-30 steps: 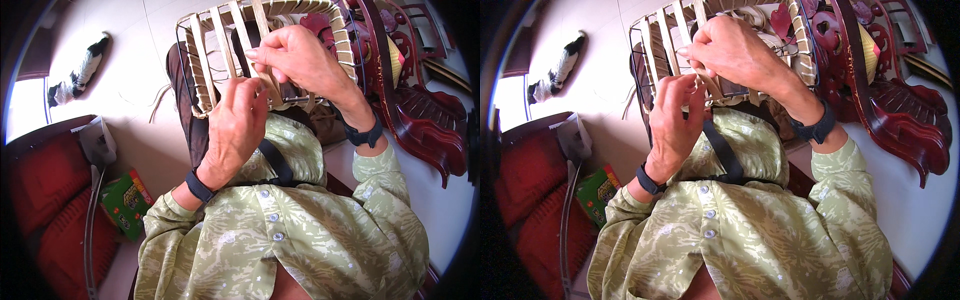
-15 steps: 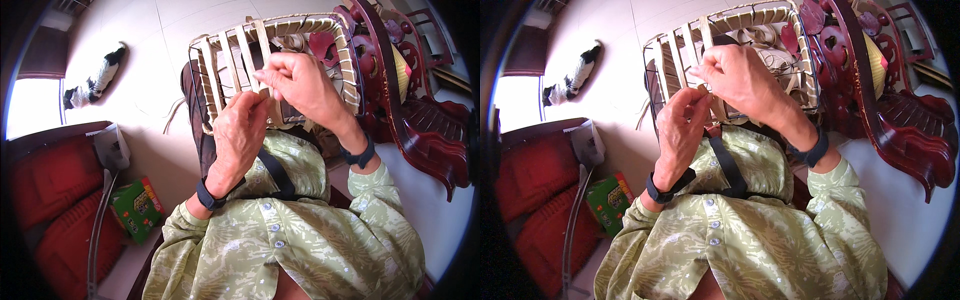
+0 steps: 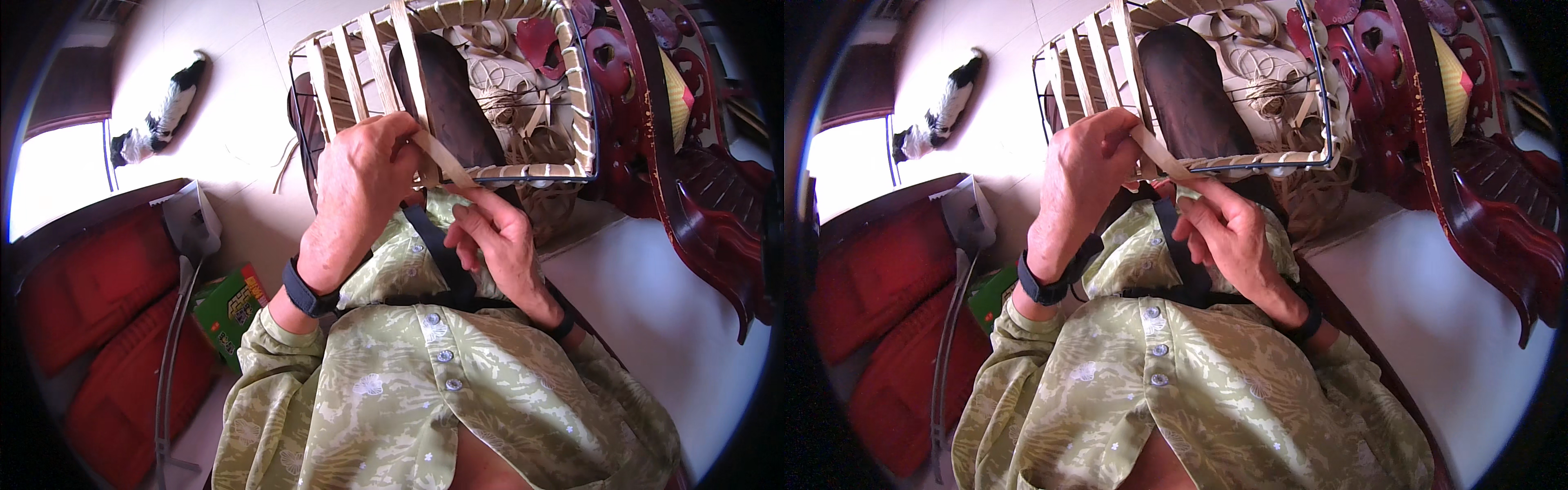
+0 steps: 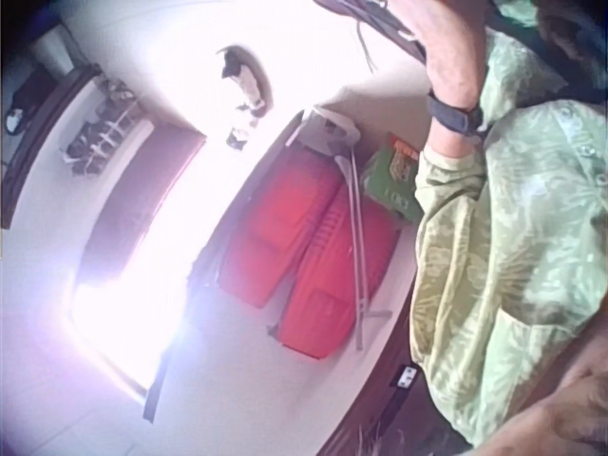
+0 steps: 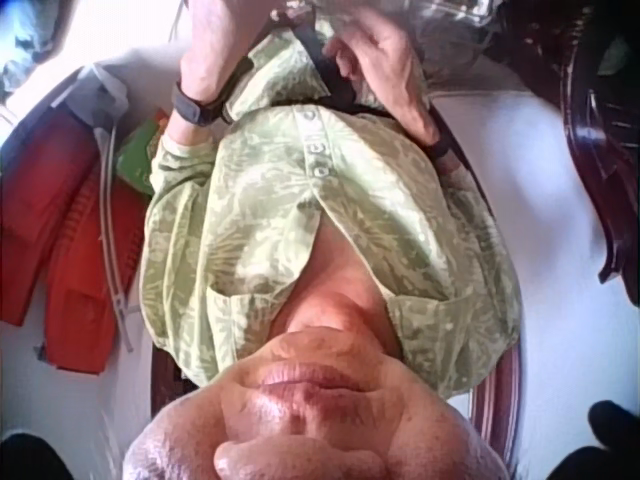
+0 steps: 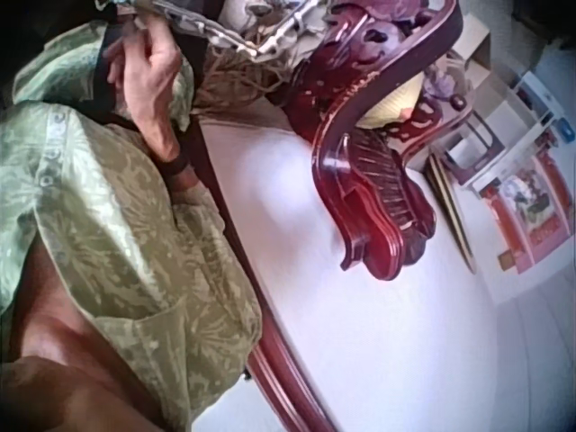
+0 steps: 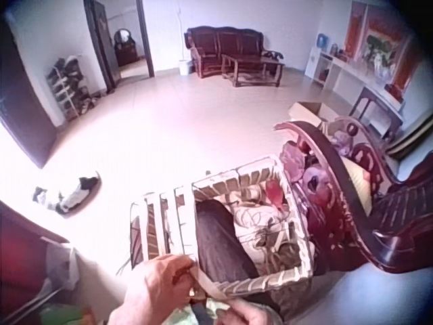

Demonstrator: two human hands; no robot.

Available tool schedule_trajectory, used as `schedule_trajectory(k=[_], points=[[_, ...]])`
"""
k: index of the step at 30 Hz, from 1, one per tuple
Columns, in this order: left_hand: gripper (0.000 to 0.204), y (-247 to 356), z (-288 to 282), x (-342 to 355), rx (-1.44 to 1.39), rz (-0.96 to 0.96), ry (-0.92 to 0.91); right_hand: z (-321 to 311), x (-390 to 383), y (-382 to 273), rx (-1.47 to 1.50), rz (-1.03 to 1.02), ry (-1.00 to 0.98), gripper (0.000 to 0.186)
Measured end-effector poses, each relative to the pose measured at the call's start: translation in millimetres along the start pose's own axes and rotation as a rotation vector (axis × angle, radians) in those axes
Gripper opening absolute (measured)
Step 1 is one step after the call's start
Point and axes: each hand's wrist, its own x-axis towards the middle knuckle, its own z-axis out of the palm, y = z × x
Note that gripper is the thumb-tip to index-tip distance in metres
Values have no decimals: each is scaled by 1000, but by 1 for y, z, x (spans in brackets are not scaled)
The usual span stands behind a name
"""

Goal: The person weaves together strips of material to construct a basket frame by hand.

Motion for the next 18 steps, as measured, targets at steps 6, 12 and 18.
schedule_trajectory(k=[6, 12, 18], points=[[11, 7, -14, 19, 41, 36, -194, 1, 12, 13, 853, 301, -199, 27], [14, 3, -10, 20, 205, 138, -145, 13, 34, 24, 1081, 301, -447, 26], [13, 5, -6, 21, 291, 166, -110, 18, 44, 22, 1053, 314, -456, 25]])
